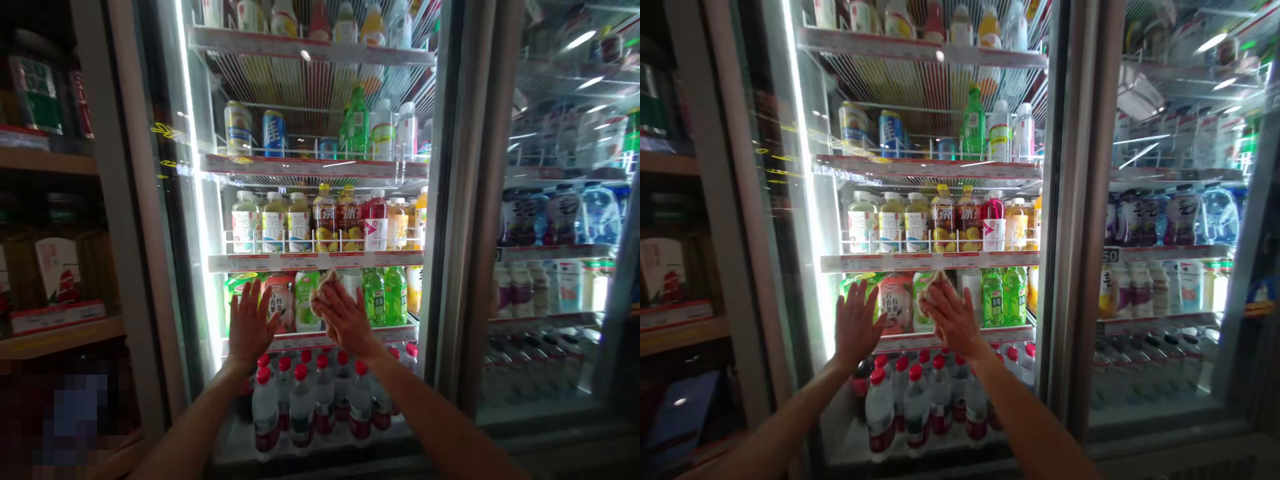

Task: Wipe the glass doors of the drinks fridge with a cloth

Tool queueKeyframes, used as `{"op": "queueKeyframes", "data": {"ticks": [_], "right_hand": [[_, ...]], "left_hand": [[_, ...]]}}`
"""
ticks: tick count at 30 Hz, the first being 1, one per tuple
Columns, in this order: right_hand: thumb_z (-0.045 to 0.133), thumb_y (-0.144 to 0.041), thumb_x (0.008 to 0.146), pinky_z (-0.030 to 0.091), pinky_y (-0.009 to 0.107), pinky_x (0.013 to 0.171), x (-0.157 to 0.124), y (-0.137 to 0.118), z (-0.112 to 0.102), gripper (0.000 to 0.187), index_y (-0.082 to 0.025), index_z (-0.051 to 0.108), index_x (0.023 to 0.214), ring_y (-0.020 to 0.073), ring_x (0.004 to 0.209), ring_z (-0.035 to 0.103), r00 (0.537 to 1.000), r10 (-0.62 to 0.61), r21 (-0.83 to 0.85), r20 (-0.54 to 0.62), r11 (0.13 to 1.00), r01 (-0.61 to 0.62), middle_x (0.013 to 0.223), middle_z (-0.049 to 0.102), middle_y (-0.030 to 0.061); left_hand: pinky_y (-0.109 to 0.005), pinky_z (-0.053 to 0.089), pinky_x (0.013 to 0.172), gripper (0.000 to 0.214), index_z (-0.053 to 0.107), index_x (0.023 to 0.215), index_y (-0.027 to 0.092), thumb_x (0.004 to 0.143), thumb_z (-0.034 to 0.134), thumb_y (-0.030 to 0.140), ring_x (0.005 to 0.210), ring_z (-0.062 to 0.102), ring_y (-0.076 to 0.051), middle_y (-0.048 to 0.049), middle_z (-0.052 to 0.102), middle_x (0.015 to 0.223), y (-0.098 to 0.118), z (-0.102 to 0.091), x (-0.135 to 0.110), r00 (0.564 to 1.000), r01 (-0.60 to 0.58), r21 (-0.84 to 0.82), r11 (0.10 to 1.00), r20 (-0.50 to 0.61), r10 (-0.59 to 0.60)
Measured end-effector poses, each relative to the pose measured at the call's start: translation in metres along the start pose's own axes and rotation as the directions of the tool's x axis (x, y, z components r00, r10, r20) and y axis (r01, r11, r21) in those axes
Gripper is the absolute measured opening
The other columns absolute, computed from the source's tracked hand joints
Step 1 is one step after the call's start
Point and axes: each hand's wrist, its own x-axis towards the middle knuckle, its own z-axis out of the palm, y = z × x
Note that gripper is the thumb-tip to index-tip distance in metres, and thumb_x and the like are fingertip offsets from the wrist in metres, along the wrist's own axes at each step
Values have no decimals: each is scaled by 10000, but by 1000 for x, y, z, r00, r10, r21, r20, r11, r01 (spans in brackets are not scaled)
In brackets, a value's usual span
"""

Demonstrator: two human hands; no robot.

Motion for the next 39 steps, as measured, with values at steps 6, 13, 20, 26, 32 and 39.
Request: {"op": "queueKeyframes", "data": {"ticks": [6,13,20,26,32,39], "right_hand": [[384,-271,837,250,634,984,-25,97,-29,492,-114,475,1293,374,1310,325,806,536,-198,-251,786,-585,1433,315,238],[467,-263,808,124,511,1107,11,12,-1,437,-279,518,1242,245,1362,276,988,134,-41,-72,990,-137,1421,405,67],[388,-314,838,206,580,1035,-2,99,-28,494,-172,459,1306,318,1349,276,840,501,-209,-210,816,-539,1455,307,179],[398,-274,833,202,527,1064,19,63,-19,446,-206,508,1259,283,1356,277,925,345,-157,-161,916,-369,1437,356,140],[431,-278,819,139,535,1089,15,77,-23,441,-244,512,1252,261,1353,291,961,245,-130,-128,956,-261,1442,362,105],[369,-294,854,214,576,1036,29,114,-30,543,-159,353,1380,304,1353,281,843,475,-194,-251,829,-525,1441,333,190]], "left_hand": [[-438,100,1147,655,145,1450,206,883,448,329,1407,98,-233,-110,222,1498,1,0,-1,1000,3,-34,999,-22,-3],[-432,92,1149,652,135,1452,197,886,438,313,1409,87,-229,-108,169,1513,0,-1,2,999,-18,1,1000,-33,18],[-436,84,1149,667,125,1452,184,881,445,311,1410,82,-232,-108,159,1516,0,-2,2,999,-32,17,999,-40,33],[-432,79,1152,670,105,1454,191,880,438,285,1412,63,-228,-88,100,1528,1,-4,4,999,-37,21,999,-29,37],[-424,85,1153,687,108,1454,192,872,463,278,1411,67,-229,-91,110,1525,-1,-5,3,998,-52,31,998,-26,53],[-434,72,1153,675,106,1454,202,877,448,272,1413,61,-230,-73,87,1530,1,-4,4,999,-24,5,1000,-36,25]]}}
